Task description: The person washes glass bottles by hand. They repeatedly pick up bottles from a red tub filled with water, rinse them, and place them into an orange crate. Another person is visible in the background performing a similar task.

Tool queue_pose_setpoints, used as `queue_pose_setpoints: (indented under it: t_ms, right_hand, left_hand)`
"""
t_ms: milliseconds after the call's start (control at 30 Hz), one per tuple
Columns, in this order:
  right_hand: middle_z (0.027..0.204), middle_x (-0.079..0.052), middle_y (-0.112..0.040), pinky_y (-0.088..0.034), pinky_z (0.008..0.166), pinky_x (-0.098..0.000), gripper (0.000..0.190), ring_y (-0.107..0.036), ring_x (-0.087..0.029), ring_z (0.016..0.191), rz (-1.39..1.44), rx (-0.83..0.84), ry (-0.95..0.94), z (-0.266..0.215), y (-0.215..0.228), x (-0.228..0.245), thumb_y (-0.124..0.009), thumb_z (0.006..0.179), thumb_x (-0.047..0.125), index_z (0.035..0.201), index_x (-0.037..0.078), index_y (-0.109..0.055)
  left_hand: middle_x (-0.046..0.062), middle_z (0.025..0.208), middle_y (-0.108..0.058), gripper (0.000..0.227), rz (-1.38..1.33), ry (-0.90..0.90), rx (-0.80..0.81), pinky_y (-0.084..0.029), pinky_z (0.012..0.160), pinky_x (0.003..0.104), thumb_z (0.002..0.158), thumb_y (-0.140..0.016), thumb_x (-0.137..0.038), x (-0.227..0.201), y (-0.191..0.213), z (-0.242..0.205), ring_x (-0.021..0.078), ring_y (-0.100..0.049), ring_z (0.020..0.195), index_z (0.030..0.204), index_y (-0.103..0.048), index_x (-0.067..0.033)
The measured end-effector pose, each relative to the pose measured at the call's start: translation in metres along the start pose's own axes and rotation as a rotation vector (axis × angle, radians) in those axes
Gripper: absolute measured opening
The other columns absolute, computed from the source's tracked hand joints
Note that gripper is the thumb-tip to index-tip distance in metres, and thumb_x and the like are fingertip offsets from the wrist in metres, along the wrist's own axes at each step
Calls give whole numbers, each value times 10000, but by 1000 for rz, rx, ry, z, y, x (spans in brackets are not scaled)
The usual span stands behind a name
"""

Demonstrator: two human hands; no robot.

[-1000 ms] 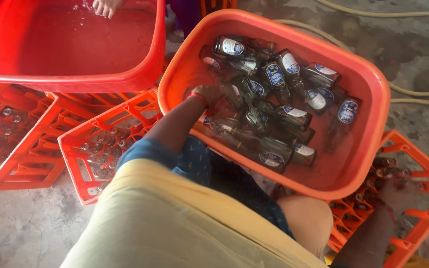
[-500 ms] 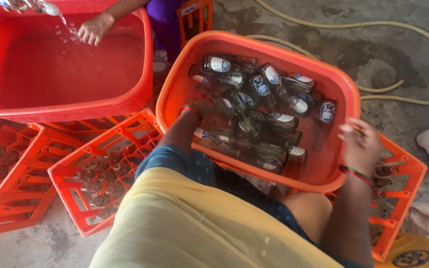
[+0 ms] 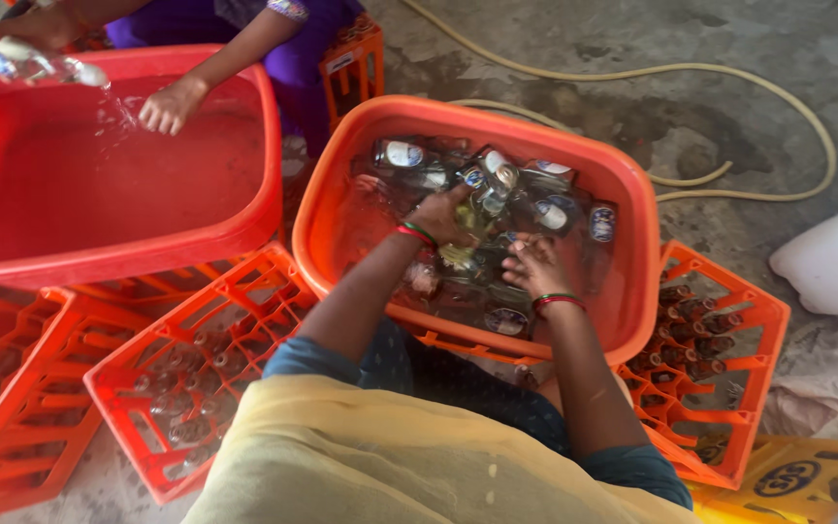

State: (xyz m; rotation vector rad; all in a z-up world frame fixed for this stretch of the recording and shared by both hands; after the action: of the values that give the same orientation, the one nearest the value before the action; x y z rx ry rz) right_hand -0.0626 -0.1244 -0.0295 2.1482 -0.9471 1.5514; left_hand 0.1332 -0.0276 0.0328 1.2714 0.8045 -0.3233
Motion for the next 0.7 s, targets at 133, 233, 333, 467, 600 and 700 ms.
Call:
queue_pose_setpoints:
  t_ms: [133, 233, 333, 467, 600, 700]
  right_hand:
    - [1053, -77, -718, -661, 755, -437, 573, -737, -281, 922, 362, 178, -171, -28, -24, 2, -639, 829, 505, 1248, 118, -578]
    - [1042, -136, -734, -643, 700, -387, 555, -755, -284, 881, 400, 258, -19, -42, -19, 30, -691, 858, 436, 1260, 70, -577]
    - [1010, -116, -719, -551, 543, -327, 491, -710, -243, 730, 209, 34, 158, -41, 18, 54, -758, 885, 329, 1261, 72, -577]
    - [940, -83, -700, -471, 433, -314, 417, -637, -195, 603, -92, -231, 258, -47, 50, 65, -816, 866, 237, 1198, 68, -629]
    - [927, -39, -695, -536, 560, -271, 387, -664, -117, 737, -338, -322, 491, -71, 49, 90, -843, 877, 227, 1175, 74, -649]
    - [953, -47, -694, -559, 712, -258, 383, -671, -117, 832, -519, -385, 781, -96, 31, 128, -856, 939, 229, 1223, 73, -653]
  left_hand:
    - [190, 1303, -691, 1119, -452, 103, -36, -516, 1073, 430, 591, -979, -406, -39, -33, 0, 334, -668, 1208, 1483, -403, -52]
    - [224, 1311, -698, 1041, -836, 193, -94, -581, 1016, 455, 598, -966, -350, -53, -55, -5, 347, -706, 1188, 1418, -422, -13]
    - [233, 1342, -600, 1006, -1142, 308, -251, -628, 902, 540, 640, -906, -200, -46, -56, -5, 374, -674, 1166, 1415, -285, -44]
    - [171, 1315, -523, 838, -1572, 561, -454, -625, 828, 577, 777, -711, -55, 0, -65, -16, 380, -653, 1106, 1408, -189, -229]
    - [152, 1218, -570, 425, -1632, 720, -335, -621, 827, 566, 979, -632, -140, 33, -101, -19, 379, -641, 1001, 1307, -371, -67]
    - [180, 1151, -645, 352, -1770, 755, -263, -662, 835, 529, 1032, -609, -259, 43, -132, -11, 345, -707, 953, 1209, -562, 42]
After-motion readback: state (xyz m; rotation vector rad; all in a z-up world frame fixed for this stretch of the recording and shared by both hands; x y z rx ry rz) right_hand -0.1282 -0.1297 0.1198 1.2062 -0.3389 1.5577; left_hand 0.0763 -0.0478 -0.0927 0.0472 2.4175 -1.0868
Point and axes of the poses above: each hand's wrist, its own z-axis towards the middle knuckle, its own y-axis out of the back of the hand, x = y × z, the point moved 10 cm from there along z, towards the middle knuckle
